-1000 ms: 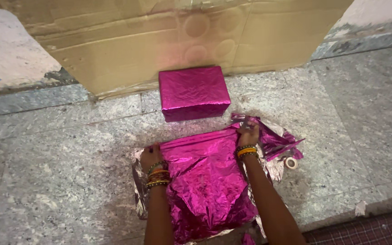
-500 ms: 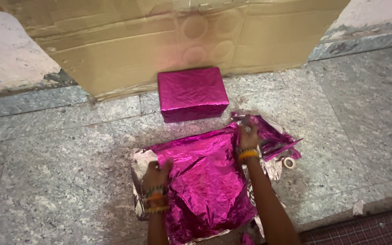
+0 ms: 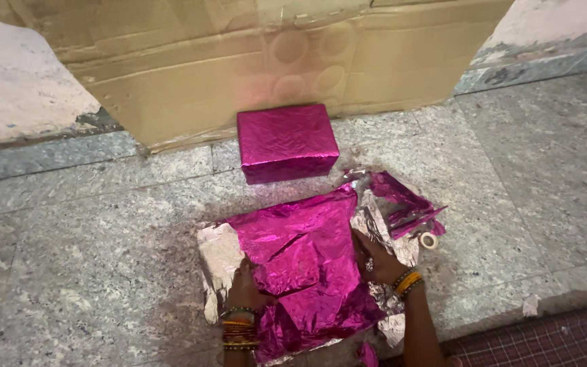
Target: The person wraps a small rectangular box with shiny pink wrapping paper, folding the edges and securing them with clear tape. The person then places the wrapped box aside and begins wrapping a second, larger rectangular box with the same pink paper.
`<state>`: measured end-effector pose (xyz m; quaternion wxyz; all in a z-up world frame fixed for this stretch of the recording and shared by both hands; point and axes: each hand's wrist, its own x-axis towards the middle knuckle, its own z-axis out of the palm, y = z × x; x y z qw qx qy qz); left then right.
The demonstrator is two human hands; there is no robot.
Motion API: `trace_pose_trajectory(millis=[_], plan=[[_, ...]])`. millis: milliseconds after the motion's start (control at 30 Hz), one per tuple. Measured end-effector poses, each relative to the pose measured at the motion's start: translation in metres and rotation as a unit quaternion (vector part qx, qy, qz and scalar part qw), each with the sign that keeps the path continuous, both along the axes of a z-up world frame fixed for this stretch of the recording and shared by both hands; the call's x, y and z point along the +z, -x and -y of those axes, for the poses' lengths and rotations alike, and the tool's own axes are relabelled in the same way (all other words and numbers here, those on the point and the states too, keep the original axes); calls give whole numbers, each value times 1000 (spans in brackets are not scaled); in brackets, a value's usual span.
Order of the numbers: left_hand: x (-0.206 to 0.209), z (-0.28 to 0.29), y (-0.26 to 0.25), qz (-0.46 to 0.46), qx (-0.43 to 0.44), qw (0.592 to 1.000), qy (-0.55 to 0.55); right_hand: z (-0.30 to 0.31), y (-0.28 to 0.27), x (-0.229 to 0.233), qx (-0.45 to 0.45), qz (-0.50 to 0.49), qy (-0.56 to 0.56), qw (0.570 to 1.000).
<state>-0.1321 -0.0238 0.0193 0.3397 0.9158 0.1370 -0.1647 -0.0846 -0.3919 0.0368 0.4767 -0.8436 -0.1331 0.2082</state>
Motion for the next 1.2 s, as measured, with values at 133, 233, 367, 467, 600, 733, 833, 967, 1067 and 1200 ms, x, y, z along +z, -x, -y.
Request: trace_pose_trajectory(millis=[133,233,367,467,600,733,833,967,1067,1200], plan=[[-8,-1,2,46,20,999,-3,-25,4,1,-107,-4,35,994],[-5,-1,-8,63,32,997,-5,-31,4,-5,-154,11,4,988],[1,-5,-22,91,27,995,-10,-27,-9,-16,-142,73,17,987],[-3,-6,-23,85,36,996,0,-23,-10,-29,-127,200,73,969],[2,-6,-28,49,38,998,13,-22,-20,-38,-141,153,48,977],[3,-7,-26,59,31,998,16,-5,-27,-56,-78,121,90,986],[2,-4,-27,68,32,997,9,15,-42,-64,-67,117,31,990],[3,-6,-30,41,26,999,3,-6,-51,-68,-222,178,-26,958],[2,-6,-28,75,23,997,2,-40,-55,-59,-269,218,34,937],[3,-2,-22,74,36,997,15,-69,-60,-47,-292,245,139,914]])
